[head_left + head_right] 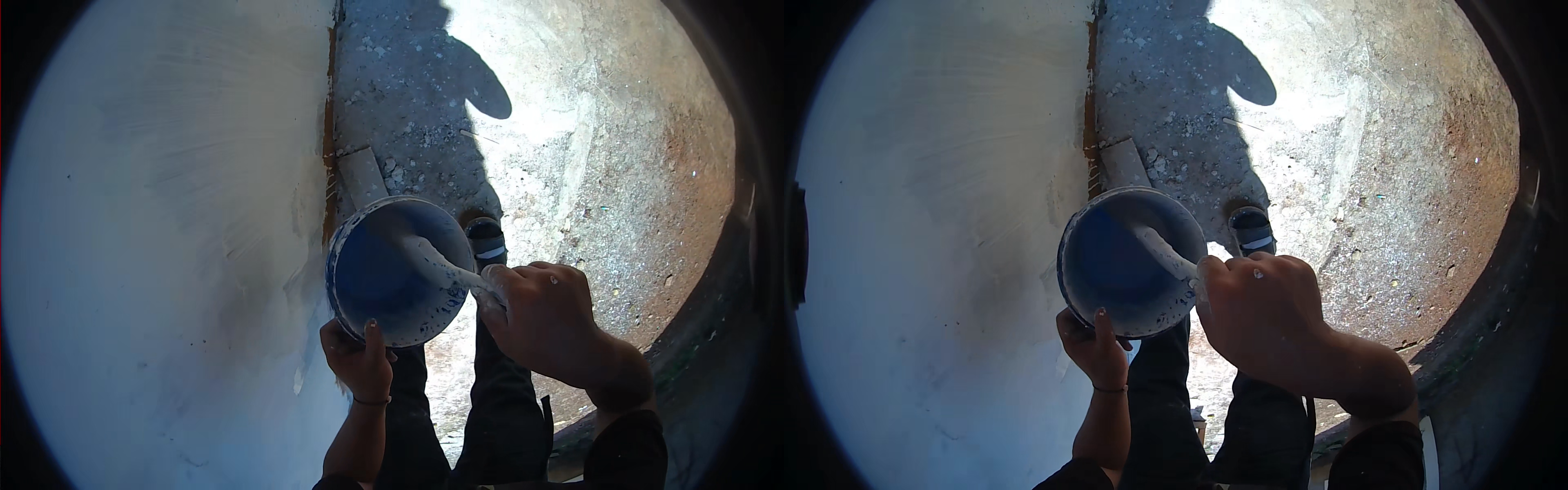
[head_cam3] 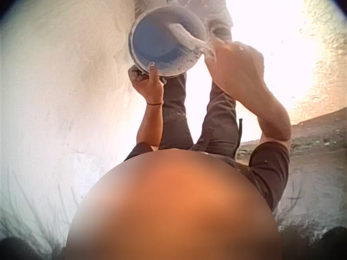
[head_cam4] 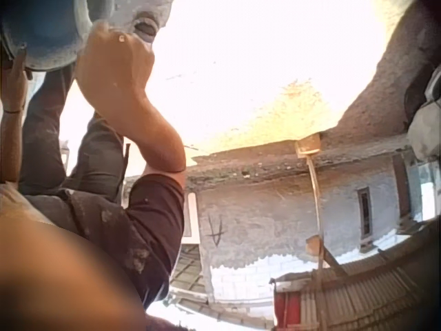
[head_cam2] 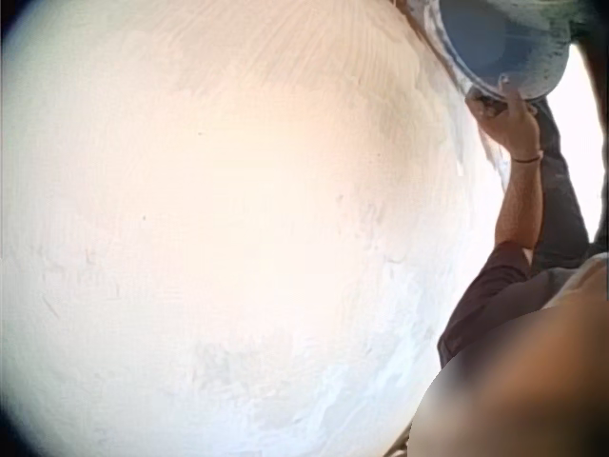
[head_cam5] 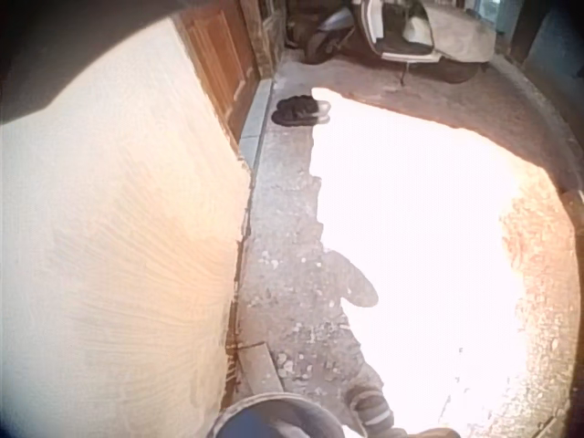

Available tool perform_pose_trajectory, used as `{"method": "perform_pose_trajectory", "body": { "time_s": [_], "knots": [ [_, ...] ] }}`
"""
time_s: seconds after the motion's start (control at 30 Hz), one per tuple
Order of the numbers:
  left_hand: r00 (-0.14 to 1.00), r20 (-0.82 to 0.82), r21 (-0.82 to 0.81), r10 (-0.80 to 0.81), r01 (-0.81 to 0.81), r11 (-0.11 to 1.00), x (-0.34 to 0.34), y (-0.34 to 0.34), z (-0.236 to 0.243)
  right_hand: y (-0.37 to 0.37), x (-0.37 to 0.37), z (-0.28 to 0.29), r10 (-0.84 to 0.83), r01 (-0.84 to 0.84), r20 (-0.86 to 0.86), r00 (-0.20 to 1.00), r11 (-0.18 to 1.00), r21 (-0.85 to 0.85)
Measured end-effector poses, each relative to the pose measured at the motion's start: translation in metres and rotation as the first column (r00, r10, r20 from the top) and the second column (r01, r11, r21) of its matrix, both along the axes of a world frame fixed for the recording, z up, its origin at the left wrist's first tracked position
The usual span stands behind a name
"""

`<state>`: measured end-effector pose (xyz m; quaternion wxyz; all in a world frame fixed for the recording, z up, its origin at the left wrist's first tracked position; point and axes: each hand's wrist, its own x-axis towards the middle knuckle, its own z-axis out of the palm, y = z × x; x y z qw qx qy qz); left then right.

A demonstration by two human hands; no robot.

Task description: The person paints a wall using a brush and a bucket of paint.

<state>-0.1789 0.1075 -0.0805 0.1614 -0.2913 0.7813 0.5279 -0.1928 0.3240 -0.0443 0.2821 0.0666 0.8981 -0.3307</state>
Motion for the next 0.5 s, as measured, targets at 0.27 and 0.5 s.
{"method": "perform_pose_trajectory", "body": {
  "time_s": [0.27, 0.5],
  "knots": [
    [0.974, -0.226, 0.061, -0.009, 0.024, 0.998, -0.012, 0.014, 0.02, -0.024, -0.028, -0.009, -0.02, -0.004, 0.171, 0.985, 0.991, 0.136],
    [0.963, -0.267, 0.09, -0.029, 0.055, 0.994, -0.006, 0.012, 0.016, -0.031, -0.028, -0.02, 0.019, -0.017, -0.012, 1.0, 0.989, 0.148]
  ]
}}
